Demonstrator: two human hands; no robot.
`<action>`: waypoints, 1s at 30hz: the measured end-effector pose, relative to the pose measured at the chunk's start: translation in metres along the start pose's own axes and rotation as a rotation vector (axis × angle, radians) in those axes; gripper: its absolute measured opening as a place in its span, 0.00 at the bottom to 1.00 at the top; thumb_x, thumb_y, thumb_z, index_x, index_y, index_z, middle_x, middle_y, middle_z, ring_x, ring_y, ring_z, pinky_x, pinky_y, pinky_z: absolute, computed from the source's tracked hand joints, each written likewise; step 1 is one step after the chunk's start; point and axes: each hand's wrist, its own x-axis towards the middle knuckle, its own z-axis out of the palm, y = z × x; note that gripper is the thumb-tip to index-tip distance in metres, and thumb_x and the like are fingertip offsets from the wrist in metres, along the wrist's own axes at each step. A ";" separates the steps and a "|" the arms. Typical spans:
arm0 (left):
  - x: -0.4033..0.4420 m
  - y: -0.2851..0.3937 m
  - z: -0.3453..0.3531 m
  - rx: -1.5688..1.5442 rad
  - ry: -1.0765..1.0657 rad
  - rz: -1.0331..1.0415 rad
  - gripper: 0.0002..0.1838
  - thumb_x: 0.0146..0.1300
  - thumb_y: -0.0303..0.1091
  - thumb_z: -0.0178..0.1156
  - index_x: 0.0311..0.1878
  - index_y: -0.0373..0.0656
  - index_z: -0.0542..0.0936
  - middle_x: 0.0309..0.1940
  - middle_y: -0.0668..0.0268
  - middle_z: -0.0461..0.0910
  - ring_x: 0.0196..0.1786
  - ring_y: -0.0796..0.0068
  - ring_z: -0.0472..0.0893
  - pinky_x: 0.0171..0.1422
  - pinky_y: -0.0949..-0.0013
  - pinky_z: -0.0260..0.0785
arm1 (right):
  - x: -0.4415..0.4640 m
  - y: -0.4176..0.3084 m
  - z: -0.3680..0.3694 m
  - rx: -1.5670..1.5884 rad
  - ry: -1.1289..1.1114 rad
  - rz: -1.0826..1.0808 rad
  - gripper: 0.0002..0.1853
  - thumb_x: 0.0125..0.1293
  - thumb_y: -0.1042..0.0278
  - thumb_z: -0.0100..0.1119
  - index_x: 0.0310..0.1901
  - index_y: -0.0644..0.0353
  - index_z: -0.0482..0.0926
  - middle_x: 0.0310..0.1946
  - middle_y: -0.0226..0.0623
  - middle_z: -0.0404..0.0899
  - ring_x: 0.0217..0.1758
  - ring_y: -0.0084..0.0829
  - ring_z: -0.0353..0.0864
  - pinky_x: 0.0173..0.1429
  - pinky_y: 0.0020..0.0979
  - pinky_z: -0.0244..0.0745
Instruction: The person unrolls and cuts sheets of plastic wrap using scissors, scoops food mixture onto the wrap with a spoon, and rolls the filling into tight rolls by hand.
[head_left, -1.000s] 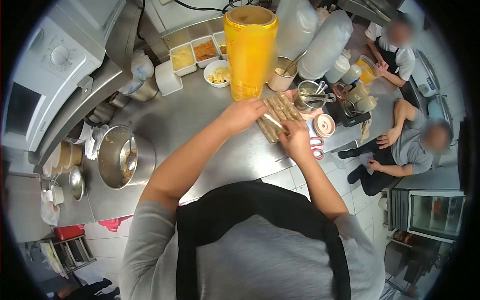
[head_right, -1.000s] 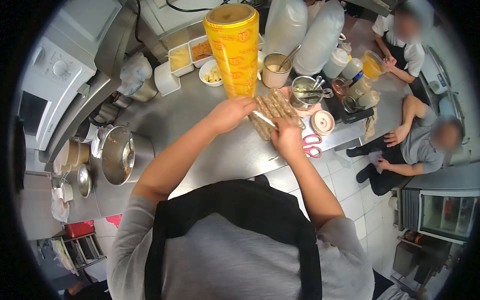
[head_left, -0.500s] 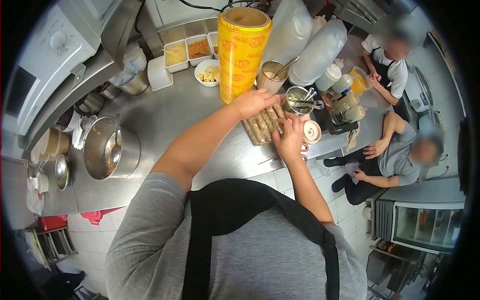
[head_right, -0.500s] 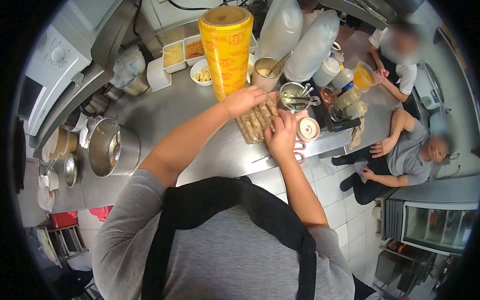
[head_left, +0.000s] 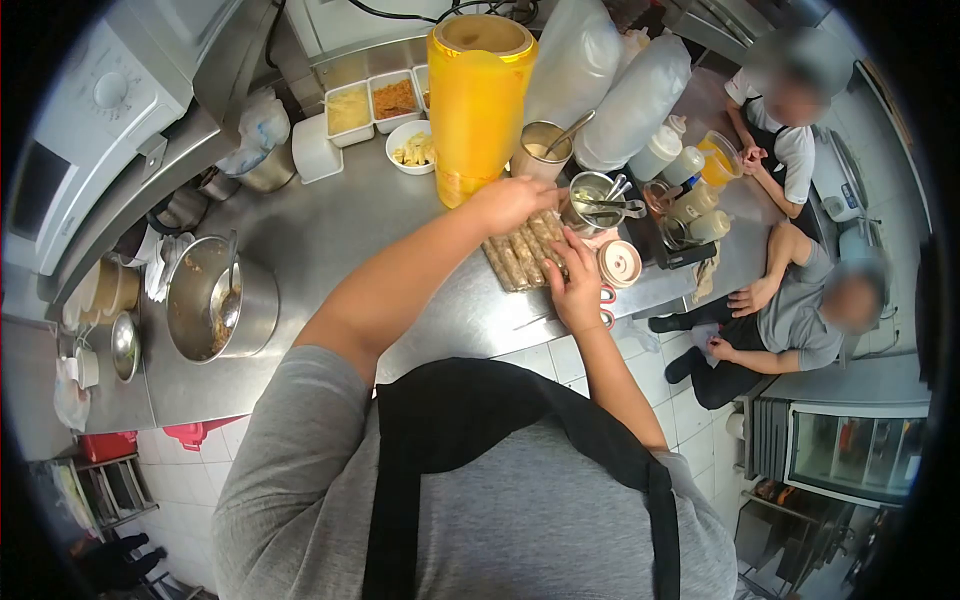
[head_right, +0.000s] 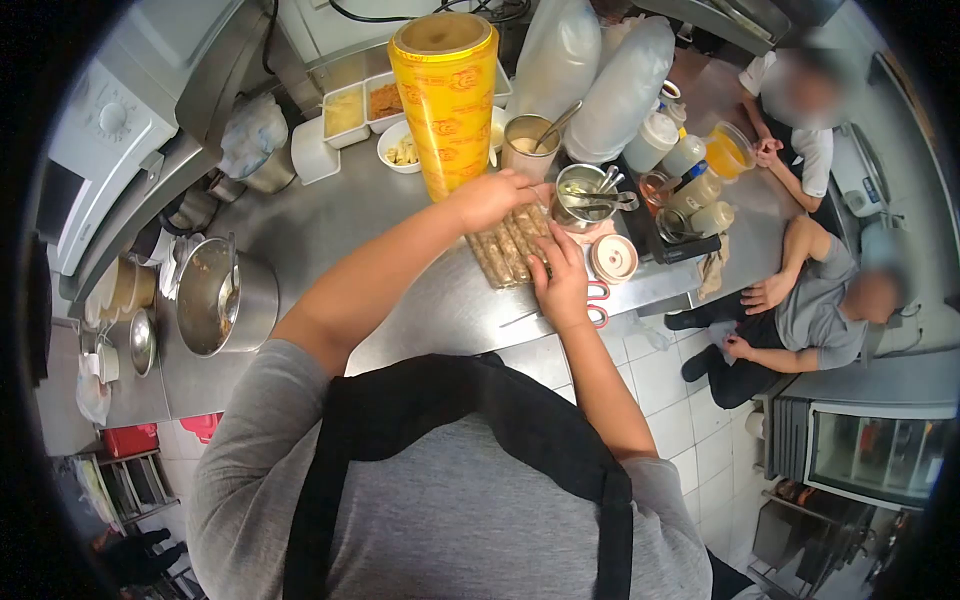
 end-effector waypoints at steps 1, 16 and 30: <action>0.004 0.001 -0.004 0.024 -0.077 -0.009 0.27 0.58 0.27 0.52 0.63 0.54 0.73 0.51 0.68 0.79 0.54 0.61 0.77 0.59 0.63 0.73 | -0.001 0.002 0.001 -0.002 -0.005 0.014 0.15 0.57 0.73 0.65 0.48 0.59 0.80 0.59 0.45 0.74 0.59 0.48 0.74 0.63 0.41 0.70; -0.003 0.012 0.008 0.170 -0.166 0.020 0.27 0.59 0.29 0.52 0.64 0.54 0.73 0.57 0.64 0.75 0.58 0.62 0.74 0.56 0.63 0.76 | -0.009 0.011 0.002 -0.113 -0.173 -0.051 0.32 0.61 0.73 0.60 0.68 0.63 0.65 0.71 0.51 0.61 0.72 0.52 0.61 0.75 0.43 0.56; -0.030 0.009 0.041 -0.258 0.098 -0.204 0.30 0.62 0.18 0.52 0.70 0.42 0.67 0.73 0.52 0.59 0.76 0.53 0.58 0.77 0.60 0.54 | -0.002 0.010 0.002 -0.214 -0.124 -0.139 0.28 0.60 0.72 0.57 0.64 0.63 0.70 0.68 0.45 0.66 0.72 0.46 0.63 0.73 0.44 0.59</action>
